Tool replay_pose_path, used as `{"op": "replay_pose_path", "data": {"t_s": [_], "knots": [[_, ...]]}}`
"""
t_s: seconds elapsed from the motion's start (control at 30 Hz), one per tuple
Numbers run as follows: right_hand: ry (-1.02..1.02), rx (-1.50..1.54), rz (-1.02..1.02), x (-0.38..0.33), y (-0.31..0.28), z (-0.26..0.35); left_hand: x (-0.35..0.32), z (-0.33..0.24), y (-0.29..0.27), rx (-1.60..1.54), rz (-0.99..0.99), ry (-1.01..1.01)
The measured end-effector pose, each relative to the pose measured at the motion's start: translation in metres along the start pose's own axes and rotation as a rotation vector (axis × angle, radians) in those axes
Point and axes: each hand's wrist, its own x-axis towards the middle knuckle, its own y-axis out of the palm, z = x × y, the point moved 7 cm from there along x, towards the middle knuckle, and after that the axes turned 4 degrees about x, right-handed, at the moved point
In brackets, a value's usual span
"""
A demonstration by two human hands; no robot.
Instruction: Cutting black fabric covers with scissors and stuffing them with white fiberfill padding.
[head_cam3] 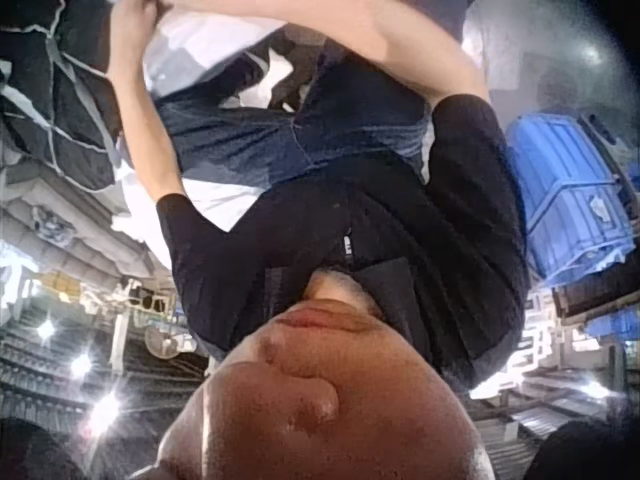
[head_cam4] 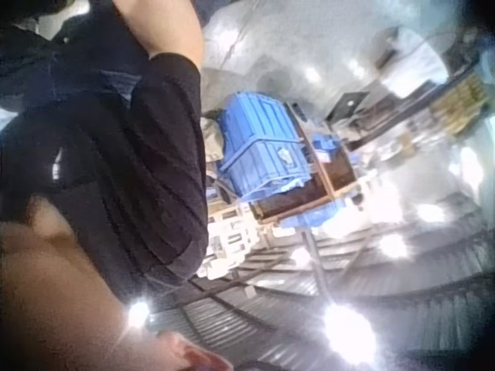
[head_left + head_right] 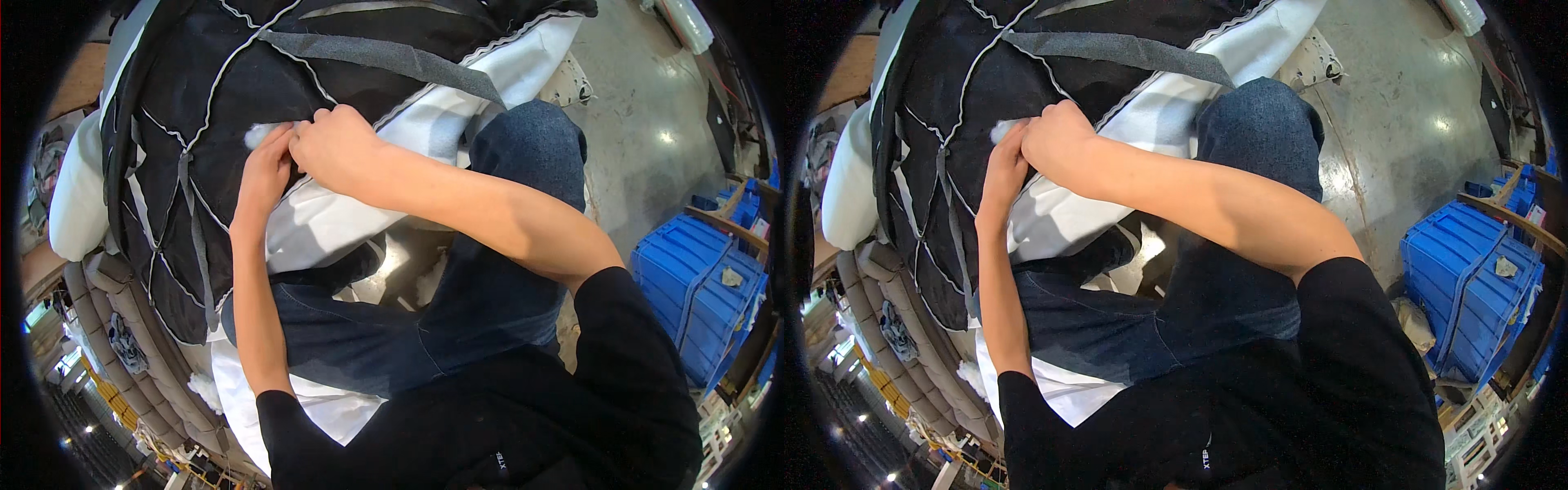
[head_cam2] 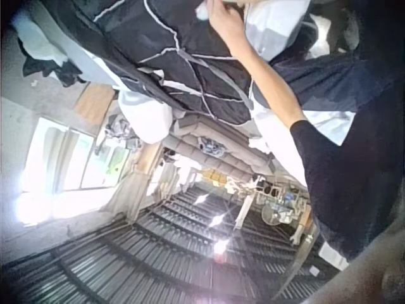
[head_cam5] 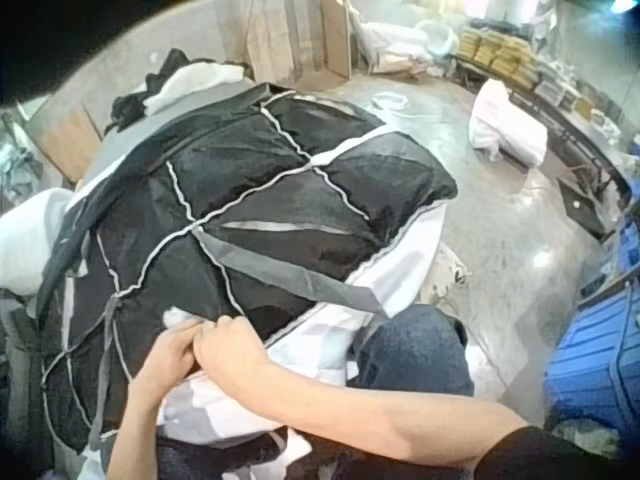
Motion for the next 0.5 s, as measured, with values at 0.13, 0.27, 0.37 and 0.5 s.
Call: {"op": "replay_pose_path", "data": {"t_s": [0.13, 0.27, 0.37, 0.5], "knots": [[-0.004, 0.329, -0.184, -0.003, -0.045, -0.019, 0.01, 0.021, 0.013, -0.081, 0.085, -0.064], [0.102, 0.513, -0.378, 0.0, -0.078, -0.062, 0.013, 0.033, 0.021, -0.384, 0.214, -0.135], [0.232, 0.49, -0.328, -0.002, -0.073, -0.077, 0.004, 0.038, 0.027, -0.754, 0.313, -0.474], [0.21, 0.531, -0.285, -0.004, -0.064, -0.069, -0.002, 0.04, 0.011, -0.956, 0.082, -0.536]]}}
